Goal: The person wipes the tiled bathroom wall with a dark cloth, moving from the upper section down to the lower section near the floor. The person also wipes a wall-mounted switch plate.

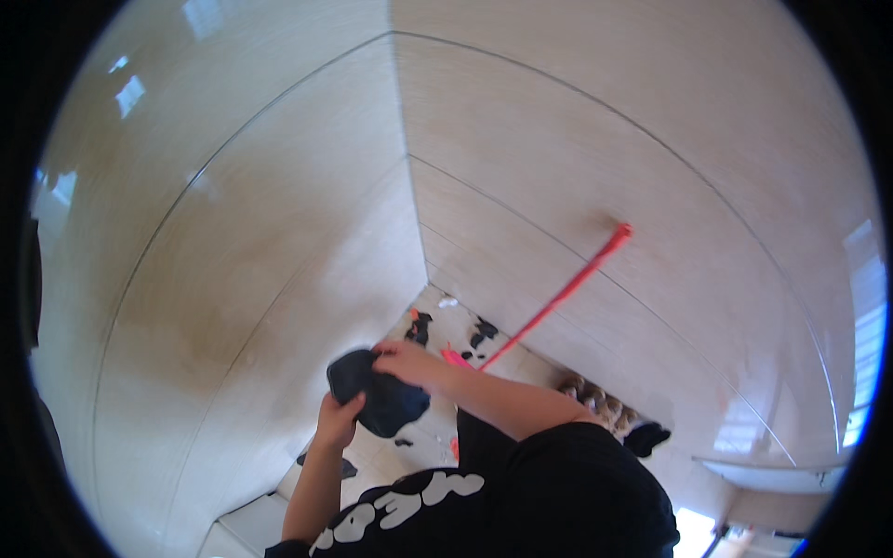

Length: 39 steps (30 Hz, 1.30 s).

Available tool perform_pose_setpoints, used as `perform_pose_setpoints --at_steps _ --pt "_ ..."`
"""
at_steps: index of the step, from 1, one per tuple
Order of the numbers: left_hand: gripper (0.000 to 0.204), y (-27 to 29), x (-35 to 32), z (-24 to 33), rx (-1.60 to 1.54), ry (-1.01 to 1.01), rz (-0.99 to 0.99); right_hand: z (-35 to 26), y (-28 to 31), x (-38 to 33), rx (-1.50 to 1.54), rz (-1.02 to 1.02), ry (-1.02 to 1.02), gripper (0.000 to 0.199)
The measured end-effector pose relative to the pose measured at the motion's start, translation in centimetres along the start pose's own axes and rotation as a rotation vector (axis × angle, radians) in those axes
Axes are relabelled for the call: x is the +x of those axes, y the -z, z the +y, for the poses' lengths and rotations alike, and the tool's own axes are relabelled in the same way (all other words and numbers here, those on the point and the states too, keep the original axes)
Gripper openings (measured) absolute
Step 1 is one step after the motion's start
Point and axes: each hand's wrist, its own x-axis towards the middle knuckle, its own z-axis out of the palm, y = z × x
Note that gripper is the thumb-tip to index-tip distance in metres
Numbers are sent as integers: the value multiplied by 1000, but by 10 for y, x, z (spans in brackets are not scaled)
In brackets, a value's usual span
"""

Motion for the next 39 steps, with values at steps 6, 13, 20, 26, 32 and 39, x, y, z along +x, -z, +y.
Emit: perform_pose_setpoints --at_steps 6,13,20,26,32,39 --pt "36 -144 52 46 -67 98 11 -58 90 -94 24 605 153 41" --pt "26 -206 94 82 -44 156 -51 14 244 -147 -782 1081 -138 57" --pt "26 -186 89 93 -49 192 103 -44 233 -117 -120 977 -184 42" --pt "24 -139 31 134 -116 133 242 -68 123 -78 -620 647 -15 36" --pt "22 -74 -63 156 13 44 363 -103 -24 -52 -917 308 314 27" --pt "21 -6 -189 142 -109 -79 547 -71 -169 5 -1091 92 375 27"
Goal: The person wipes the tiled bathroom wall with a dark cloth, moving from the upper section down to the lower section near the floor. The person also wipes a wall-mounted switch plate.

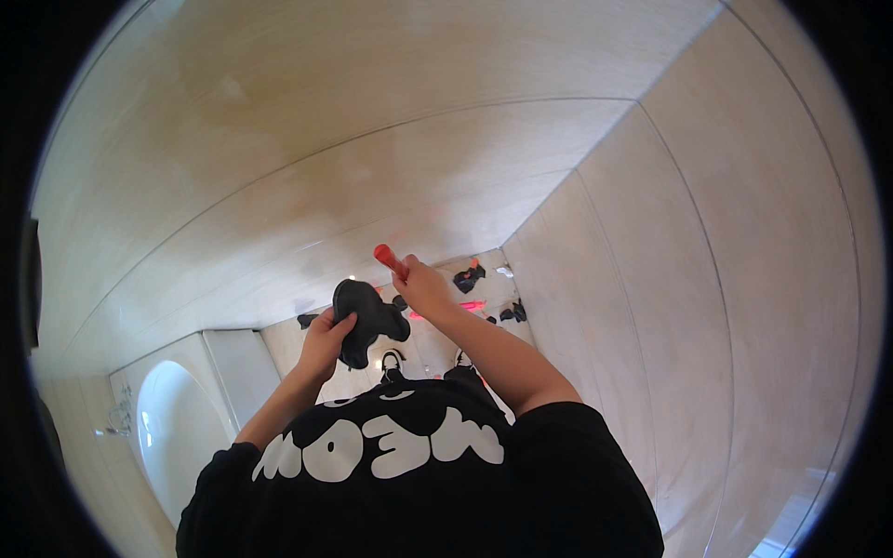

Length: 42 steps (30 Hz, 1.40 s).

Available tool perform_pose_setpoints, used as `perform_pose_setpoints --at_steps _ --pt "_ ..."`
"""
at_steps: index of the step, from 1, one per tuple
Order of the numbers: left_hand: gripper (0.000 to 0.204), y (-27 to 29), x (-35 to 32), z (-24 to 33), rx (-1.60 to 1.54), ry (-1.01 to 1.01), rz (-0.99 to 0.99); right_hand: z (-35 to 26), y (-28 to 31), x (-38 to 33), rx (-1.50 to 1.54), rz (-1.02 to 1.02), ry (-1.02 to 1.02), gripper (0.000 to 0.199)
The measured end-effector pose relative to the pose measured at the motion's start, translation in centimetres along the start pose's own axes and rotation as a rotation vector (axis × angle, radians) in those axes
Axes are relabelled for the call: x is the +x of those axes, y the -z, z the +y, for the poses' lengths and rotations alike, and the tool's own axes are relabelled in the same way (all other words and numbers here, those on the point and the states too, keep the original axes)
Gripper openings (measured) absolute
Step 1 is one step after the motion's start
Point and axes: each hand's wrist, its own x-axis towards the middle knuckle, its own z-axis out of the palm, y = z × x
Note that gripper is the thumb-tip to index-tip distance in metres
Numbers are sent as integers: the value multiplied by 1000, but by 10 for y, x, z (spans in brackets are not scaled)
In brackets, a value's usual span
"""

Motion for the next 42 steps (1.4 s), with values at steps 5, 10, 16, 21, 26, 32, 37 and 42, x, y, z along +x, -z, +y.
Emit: perform_pose_setpoints --at_steps 5,10,16,21,26,32,37,42 --pt "18 74 -41 -1 -120 24 109 -69 -81 34 -3 -56 36 30" --pt "16 117 -58 3 -168 -12 204 -103 -135 52 47 -162 10 30" --pt "16 132 -62 11 -210 -60 191 -103 -174 66 92 -181 -54 33" --pt "16 139 -55 17 -213 -37 166 -111 -180 76 59 -183 -53 37" --pt "18 140 -40 19 -198 -49 83 -87 -198 79 76 21 16 46" --pt "22 125 -27 34 -182 -72 -21 -111 -109 22 1062 -622 -711 51" --pt "24 91 -8 48 -195 -15 -269 -89 -31 -45 1097 -526 -435 43" --pt "22 5 13 62 15 -7 -596 -82 70 -111 1176 -15 -448 38"
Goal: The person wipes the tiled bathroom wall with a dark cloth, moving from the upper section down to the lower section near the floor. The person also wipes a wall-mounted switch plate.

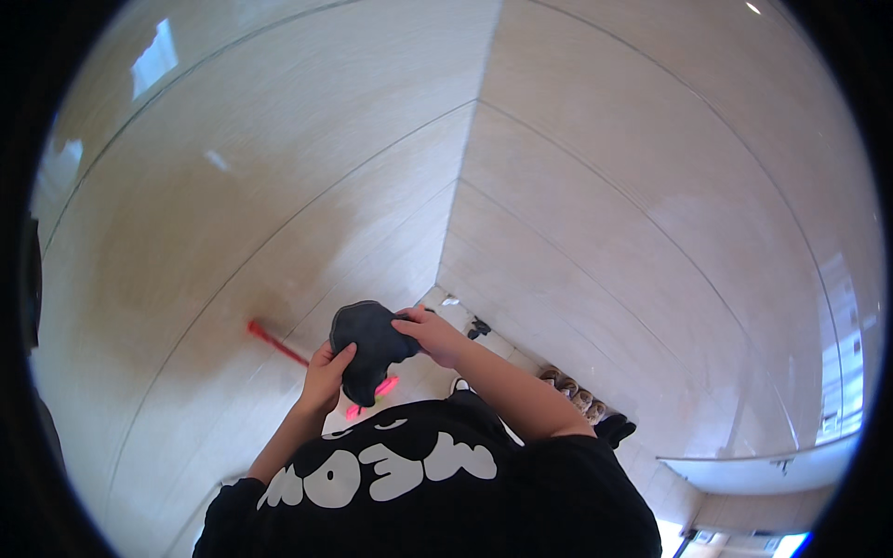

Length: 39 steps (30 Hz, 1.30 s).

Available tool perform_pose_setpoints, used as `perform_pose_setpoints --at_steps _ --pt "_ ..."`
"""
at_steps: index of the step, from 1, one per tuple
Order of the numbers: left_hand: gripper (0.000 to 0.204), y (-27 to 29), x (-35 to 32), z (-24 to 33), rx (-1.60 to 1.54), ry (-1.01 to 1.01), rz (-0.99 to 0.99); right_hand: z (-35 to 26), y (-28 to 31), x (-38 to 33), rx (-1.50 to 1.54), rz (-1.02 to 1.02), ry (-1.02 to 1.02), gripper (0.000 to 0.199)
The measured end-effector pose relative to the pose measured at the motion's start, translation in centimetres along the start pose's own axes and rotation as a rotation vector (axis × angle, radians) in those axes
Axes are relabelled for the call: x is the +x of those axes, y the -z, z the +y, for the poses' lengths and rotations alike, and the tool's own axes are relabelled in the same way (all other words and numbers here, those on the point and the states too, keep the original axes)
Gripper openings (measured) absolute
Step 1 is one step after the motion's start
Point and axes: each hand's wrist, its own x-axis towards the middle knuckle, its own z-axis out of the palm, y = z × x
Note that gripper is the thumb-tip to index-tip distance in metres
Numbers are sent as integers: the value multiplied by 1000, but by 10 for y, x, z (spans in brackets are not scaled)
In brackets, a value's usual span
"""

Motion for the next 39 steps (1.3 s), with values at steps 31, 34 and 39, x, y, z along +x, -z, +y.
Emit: perform_pose_setpoints --at_steps 31,34,39 --pt "40 -432 201 -14 806 -848 -1206 -12 358 -115 792 57 958 41" --pt "35 -437 225 -8 445 -738 -1366 -34 356 -129 654 369 934 40" --pt "30 -436 258 0 31 -366 -1392 -110 349 -140 -161 1142 1183 40"
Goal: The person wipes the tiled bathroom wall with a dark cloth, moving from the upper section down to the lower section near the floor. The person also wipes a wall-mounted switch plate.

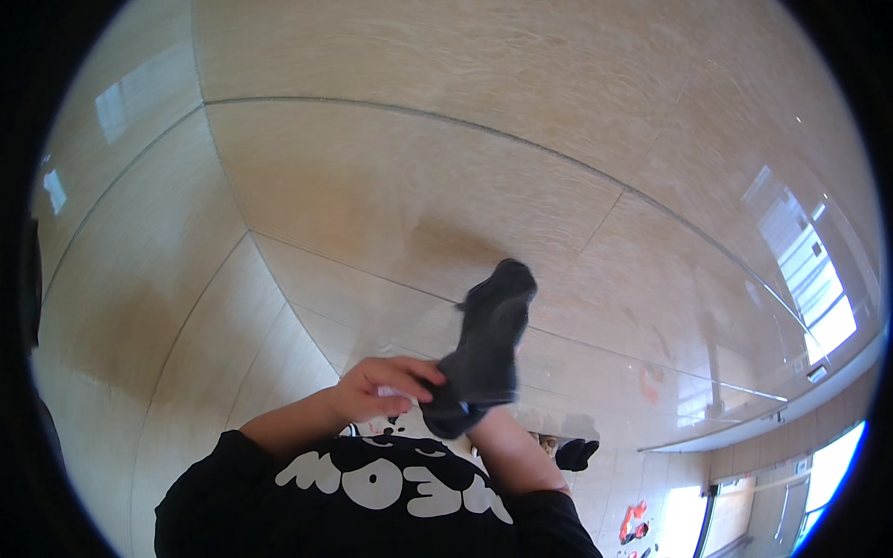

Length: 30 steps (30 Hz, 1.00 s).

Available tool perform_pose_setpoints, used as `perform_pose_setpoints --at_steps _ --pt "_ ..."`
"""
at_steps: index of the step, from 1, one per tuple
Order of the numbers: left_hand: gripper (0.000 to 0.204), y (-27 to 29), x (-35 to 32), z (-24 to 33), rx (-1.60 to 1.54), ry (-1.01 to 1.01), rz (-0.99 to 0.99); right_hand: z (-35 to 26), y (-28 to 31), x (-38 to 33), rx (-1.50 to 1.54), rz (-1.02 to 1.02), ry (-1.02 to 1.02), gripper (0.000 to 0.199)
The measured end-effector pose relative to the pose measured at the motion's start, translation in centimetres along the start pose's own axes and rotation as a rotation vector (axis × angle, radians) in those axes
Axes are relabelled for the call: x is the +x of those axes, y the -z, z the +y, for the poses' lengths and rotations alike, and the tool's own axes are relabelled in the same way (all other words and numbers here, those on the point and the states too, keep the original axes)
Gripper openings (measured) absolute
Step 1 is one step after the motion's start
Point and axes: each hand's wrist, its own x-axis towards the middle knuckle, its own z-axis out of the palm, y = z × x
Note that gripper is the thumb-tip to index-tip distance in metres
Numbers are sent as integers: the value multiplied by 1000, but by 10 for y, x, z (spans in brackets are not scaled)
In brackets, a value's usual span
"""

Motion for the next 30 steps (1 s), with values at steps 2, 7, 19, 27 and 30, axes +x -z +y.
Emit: perform_pose_setpoints --at_steps 2,7,19,27,30 --pt "41 14 5 -7 -302 69 121 -24 -18 39 -394 76 484 41" --pt "54 74 30 8 -24 8 279 -51 -75 117 -1121 158 830 44" --pt "25 183 -33 23 112 70 620 -90 -161 172 -1366 481 764 68" --pt "20 193 -35 39 304 -191 684 -32 -267 156 -1408 -54 1075 53" --pt "20 195 -35 42 273 -180 672 10 -246 141 -1296 -283 1082 49"
